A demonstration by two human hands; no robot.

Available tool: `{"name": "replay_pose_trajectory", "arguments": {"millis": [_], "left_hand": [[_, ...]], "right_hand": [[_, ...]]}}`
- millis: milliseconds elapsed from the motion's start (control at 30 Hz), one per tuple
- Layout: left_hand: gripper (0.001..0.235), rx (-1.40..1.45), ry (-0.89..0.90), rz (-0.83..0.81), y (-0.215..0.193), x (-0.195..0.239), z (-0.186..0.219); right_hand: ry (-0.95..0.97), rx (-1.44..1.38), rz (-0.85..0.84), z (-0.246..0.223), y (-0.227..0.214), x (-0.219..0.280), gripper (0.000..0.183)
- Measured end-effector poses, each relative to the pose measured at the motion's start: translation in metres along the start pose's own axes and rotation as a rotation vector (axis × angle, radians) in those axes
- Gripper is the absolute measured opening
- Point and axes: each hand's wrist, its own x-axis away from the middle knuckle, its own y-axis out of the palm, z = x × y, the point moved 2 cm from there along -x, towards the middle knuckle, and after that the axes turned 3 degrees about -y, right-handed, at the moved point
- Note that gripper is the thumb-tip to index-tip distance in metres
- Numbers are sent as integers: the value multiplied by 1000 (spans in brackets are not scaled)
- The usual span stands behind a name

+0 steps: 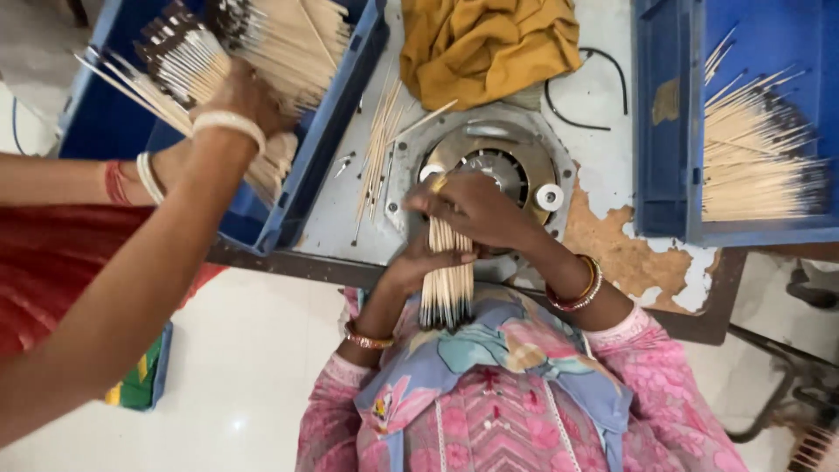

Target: The person handles and sorts incense sticks at a manufacturing workstation machine.

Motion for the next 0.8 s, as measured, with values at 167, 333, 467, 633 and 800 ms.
{"name": "replay_pose_trajectory", "arguments": {"millis": [167, 333, 467, 633, 800], "left_hand": [[57, -128, 79, -21, 6, -2, 20], [41, 49, 187, 224, 7, 8, 52], [43, -15, 160, 258, 3, 16, 32], [35, -341, 173, 309, -2, 13, 25], [36, -482, 170, 352, 9, 16, 38]], "right_hand": [[-231, -378, 45, -27, -26, 3, 46], [72, -267, 518, -8, -27, 39, 33], [260, -176, 317, -13, 2, 50, 31], [332, -233, 375, -1, 27, 52, 32], [219, -92, 348, 2, 22, 55, 23]]}}
